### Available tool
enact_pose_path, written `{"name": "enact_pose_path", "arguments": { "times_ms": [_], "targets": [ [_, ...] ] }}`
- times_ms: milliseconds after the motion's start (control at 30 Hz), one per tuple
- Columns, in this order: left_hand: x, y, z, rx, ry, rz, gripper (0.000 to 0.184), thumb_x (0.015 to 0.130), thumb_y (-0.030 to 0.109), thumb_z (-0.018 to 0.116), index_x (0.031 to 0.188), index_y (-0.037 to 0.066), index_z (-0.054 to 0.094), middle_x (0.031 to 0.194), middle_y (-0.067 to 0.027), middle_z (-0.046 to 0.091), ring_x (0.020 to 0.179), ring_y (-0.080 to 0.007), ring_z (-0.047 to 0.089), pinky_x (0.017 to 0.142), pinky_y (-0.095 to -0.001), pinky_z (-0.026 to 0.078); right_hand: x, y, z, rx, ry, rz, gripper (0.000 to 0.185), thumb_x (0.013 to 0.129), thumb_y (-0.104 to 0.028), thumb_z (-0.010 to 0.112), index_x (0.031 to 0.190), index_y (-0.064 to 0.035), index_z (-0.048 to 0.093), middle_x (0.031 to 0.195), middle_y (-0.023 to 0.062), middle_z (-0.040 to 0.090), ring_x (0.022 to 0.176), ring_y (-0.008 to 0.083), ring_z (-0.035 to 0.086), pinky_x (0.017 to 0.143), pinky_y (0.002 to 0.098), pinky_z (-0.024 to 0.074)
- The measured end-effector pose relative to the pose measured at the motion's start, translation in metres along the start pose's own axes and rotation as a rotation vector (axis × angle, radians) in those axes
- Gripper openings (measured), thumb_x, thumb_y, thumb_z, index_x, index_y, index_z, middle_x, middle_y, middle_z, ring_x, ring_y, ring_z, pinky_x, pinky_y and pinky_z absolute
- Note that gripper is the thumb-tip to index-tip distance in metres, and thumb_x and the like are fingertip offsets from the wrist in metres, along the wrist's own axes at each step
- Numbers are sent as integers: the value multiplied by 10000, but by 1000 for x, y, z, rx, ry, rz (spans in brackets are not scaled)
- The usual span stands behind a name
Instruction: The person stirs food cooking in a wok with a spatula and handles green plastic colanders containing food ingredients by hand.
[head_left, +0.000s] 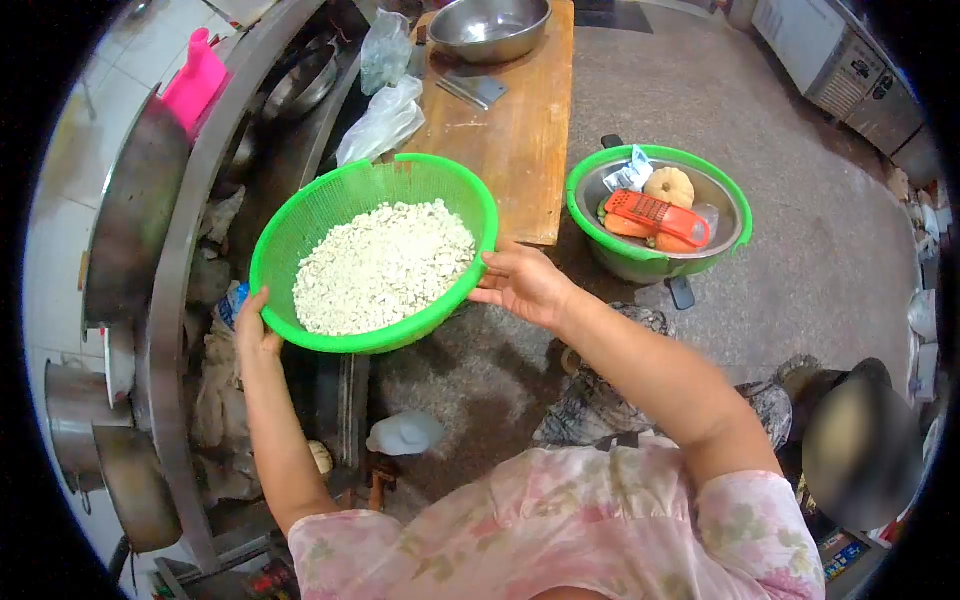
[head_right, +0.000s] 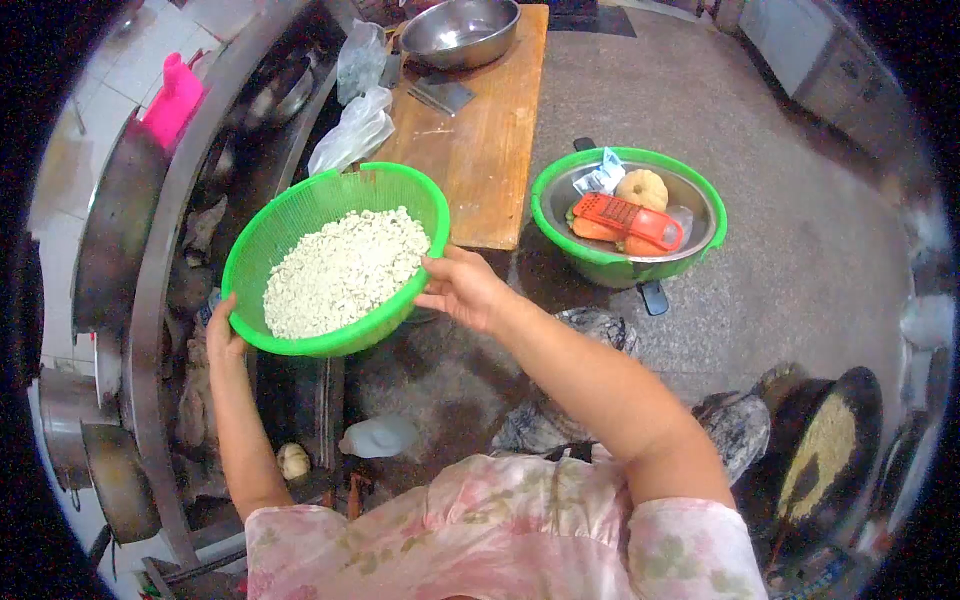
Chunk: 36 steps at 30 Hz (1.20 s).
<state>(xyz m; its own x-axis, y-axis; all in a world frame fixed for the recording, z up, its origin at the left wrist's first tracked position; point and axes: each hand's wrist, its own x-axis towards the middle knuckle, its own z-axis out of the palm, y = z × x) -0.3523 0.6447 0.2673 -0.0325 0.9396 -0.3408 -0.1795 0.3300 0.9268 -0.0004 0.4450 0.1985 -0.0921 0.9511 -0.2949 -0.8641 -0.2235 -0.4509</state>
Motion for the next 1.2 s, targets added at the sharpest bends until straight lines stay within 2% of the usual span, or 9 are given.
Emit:
{"name": "enact_pose_path", "arguments": {
  "times_ms": [100,500,733,833,1000,1100,1133,1167,1200],
  "targets": [
    [2,-3,-4,0,15,-6,325,881,34,471,1204,-5,481,1201,-165,528,1079,-296,525,930,-413,426,1,0,-1,21,25,33,350,909,-103,469,1243,-27,399,1174,129,529,1015,243,572,874,388,498],
    [-5,-6,-2,-53,-48,-1,337,873,29,488,1205,-19,468,1179,-158,537,1072,-284,529,925,-409,432,-4,2,-7,92,54,6,302,896,-92,469,1189,-21,451,1128,141,560,1021,253,570,858,389,497],
    [-3,3,5,-76,-107,37,321,886,74,504,1181,-47,475,1173,-154,540,1061,-254,535,925,-370,436,1,-12,-11,143,58,0,384,893,-173,487,1206,26,387,1171,213,454,1036,292,548,870,390,502],
    [-17,24,33,-107,-141,72,272,874,64,527,1110,-69,498,1082,-137,581,1005,-217,565,876,-318,478,5,-40,-4,141,29,-97,415,886,-229,507,1215,-4,393,1164,199,449,1040,285,534,881,393,485],
    [-1,38,55,-206,-331,46,233,868,47,538,1072,-62,510,1037,-130,593,920,-205,594,795,-299,517,0,-70,9,206,57,-140,420,886,-272,516,1219,-42,406,1154,171,464,1041,277,532,873,397,483],
    [-25,27,70,-183,-242,69,252,868,59,548,1084,-63,505,1041,-134,592,926,-205,590,791,-293,517,3,-53,-10,220,64,-143,423,890,-308,520,1218,-62,416,1140,160,486,1038,270,535,856,400,492],
    [-42,24,79,-145,-194,89,279,874,72,547,1111,-66,496,1076,-140,579,973,-214,570,842,-319,491,7,-43,-22,222,55,-136,425,892,-322,522,1218,-69,420,1136,158,493,1037,267,536,850,401,495],
    [-46,20,76,-124,-186,81,284,877,72,542,1119,-67,492,1088,-141,573,993,-217,559,866,-330,474,8,-31,-28,132,118,-111,431,895,-352,521,1211,-74,432,1093,144,537,966,249,576,792,397,524],
    [-49,14,71,-102,-174,73,288,880,71,537,1127,-68,488,1101,-142,567,1013,-221,549,889,-341,458,10,-16,-32,90,127,-45,369,919,-351,478,1170,-81,473,1021,105,600,828,205,630,684,325,563]
  ]
}}
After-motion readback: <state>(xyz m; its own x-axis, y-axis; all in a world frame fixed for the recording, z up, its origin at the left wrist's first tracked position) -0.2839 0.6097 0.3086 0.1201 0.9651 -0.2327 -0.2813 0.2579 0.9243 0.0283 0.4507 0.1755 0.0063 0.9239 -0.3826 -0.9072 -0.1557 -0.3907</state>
